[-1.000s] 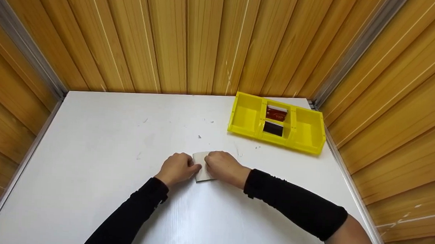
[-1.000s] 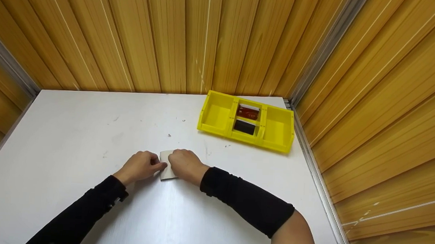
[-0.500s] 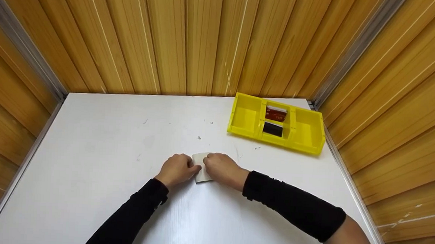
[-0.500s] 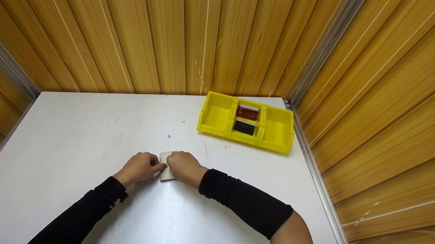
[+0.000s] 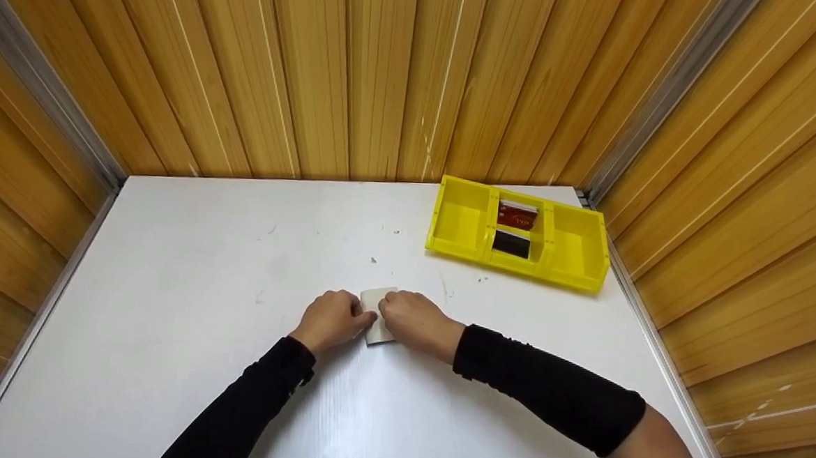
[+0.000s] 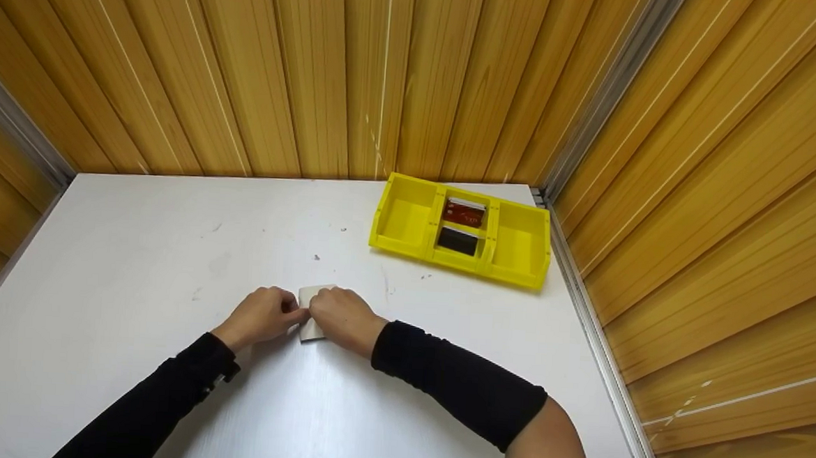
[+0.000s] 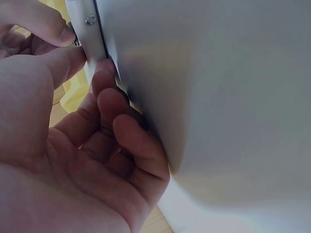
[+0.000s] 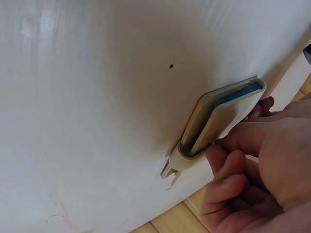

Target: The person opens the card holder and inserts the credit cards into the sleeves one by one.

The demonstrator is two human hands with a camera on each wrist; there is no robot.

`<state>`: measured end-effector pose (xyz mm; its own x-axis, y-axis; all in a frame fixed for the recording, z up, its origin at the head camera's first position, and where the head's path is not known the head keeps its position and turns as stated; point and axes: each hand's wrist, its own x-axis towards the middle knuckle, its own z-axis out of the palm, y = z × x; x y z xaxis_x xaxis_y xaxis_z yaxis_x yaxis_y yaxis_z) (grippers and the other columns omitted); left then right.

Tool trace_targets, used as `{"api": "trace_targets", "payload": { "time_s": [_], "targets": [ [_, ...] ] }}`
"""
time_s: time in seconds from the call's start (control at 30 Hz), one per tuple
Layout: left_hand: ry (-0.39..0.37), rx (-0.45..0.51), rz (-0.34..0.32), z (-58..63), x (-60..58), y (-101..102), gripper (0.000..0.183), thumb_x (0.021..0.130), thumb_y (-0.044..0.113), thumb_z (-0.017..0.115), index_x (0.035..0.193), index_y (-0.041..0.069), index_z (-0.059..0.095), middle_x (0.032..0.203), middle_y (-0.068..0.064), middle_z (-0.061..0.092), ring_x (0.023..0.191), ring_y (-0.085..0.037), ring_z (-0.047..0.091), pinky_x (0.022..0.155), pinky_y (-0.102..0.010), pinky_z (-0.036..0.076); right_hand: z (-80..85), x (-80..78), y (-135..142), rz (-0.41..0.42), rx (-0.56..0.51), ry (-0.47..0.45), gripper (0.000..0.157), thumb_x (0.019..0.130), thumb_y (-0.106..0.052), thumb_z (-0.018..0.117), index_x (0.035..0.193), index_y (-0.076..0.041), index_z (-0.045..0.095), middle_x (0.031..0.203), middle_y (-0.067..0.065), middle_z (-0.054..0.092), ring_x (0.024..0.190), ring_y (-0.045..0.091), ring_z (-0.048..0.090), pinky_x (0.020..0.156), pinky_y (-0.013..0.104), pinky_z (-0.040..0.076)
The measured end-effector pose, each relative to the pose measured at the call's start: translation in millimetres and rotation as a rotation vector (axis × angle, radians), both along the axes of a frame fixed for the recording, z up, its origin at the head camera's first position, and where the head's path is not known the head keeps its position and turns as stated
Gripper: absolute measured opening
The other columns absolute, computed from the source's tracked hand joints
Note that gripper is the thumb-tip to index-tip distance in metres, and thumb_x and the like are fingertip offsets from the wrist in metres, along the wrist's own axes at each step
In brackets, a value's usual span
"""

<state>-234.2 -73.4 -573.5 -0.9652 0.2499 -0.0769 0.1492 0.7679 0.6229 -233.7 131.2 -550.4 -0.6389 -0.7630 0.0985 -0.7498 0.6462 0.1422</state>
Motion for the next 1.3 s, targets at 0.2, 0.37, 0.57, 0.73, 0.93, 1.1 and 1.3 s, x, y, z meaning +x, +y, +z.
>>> {"api": "trace_targets", "payload": {
  "time_s": [0.2, 0.37, 0.57, 0.73, 0.93, 1.1, 1.3],
  "targets": [
    [0.008, -0.004, -0.014, -1.0, 0.6, 0.3, 0.045, 0.099, 0.036, 0.081, 0.064, 0.017, 0.06, 0.064, 0.007, 0.053, 0.063, -0.014, 0.05, 0.061, -0.031, 0.038, -1.7, 2.0, 0.5, 0.011, 0.04, 0.022, 0.004, 0.099, -0.003, 0.072, 0.097, -0.005, 0.074, 0.085, 0.006, 0.068, 0.075, 0.021, 0.068, 0.066, 0.033, 0.059],
    [0.016, -0.015, -0.018, -1.2, -0.4, -0.1, 0.045, 0.099, 0.036, 0.081, 0.063, 0.017, 0.06, 0.064, 0.007, 0.053, 0.063, -0.014, 0.05, 0.062, -0.031, 0.039, -0.9, 0.8, 0.9, -0.018, 0.026, -0.036, 0.006, 0.099, -0.001, 0.071, 0.097, -0.005, 0.074, 0.086, 0.007, 0.069, 0.075, 0.022, 0.068, 0.067, 0.035, 0.059],
    [0.014, -0.02, -0.01, 0.0, -2.3, -1.2, 0.045, 0.099, 0.036, 0.081, 0.064, 0.017, 0.06, 0.064, 0.006, 0.054, 0.063, -0.015, 0.051, 0.063, -0.032, 0.04, -0.8, -2.3, 3.6, -0.032, -0.014, -0.081, 0.007, 0.097, 0.0, 0.07, 0.099, -0.004, 0.076, 0.087, 0.008, 0.07, 0.075, 0.023, 0.068, 0.067, 0.036, 0.059],
    [0.018, -0.023, -0.002, 1.1, -4.7, -2.2, 0.043, 0.099, 0.036, 0.08, 0.065, 0.016, 0.062, 0.065, 0.005, 0.055, 0.064, -0.016, 0.051, 0.063, -0.032, 0.04, -0.6, -6.5, 4.4, -0.023, -0.031, -0.083, 0.009, 0.098, 0.0, 0.071, 0.098, -0.005, 0.077, 0.088, 0.007, 0.072, 0.076, 0.022, 0.07, 0.069, 0.035, 0.06],
    [0.018, -0.034, 0.004, 0.6, -5.6, -3.9, 0.041, 0.1, 0.035, 0.079, 0.068, 0.016, 0.064, 0.067, 0.005, 0.057, 0.065, -0.016, 0.052, 0.064, -0.033, 0.041, -3.7, -9.7, 4.5, -0.035, -0.096, -0.129, 0.011, 0.102, -0.001, 0.068, 0.095, -0.004, 0.076, 0.087, 0.008, 0.073, 0.078, 0.022, 0.072, 0.072, 0.036, 0.061],
    [0.066, -0.044, 0.004, 2.5, -2.7, -4.6, 0.039, 0.102, 0.034, 0.078, 0.069, 0.017, 0.065, 0.068, 0.004, 0.059, 0.066, -0.016, 0.054, 0.064, -0.035, 0.044, -4.8, -9.6, 8.4, -0.071, -0.248, -0.194, 0.017, 0.107, -0.013, 0.07, 0.093, -0.006, 0.076, 0.085, 0.006, 0.072, 0.078, 0.02, 0.071, 0.074, 0.037, 0.06],
    [0.162, -0.064, 0.065, 8.0, -1.5, -5.2, 0.031, 0.105, 0.036, 0.073, 0.085, 0.013, 0.074, 0.08, -0.003, 0.07, 0.074, -0.02, 0.063, 0.066, -0.04, 0.053, -4.0, -11.6, 17.3, -0.134, -0.33, -0.135, 0.019, 0.109, -0.024, 0.068, 0.103, -0.008, 0.076, 0.091, 0.005, 0.07, 0.083, 0.021, 0.069, 0.076, 0.039, 0.061]
  ]
}}
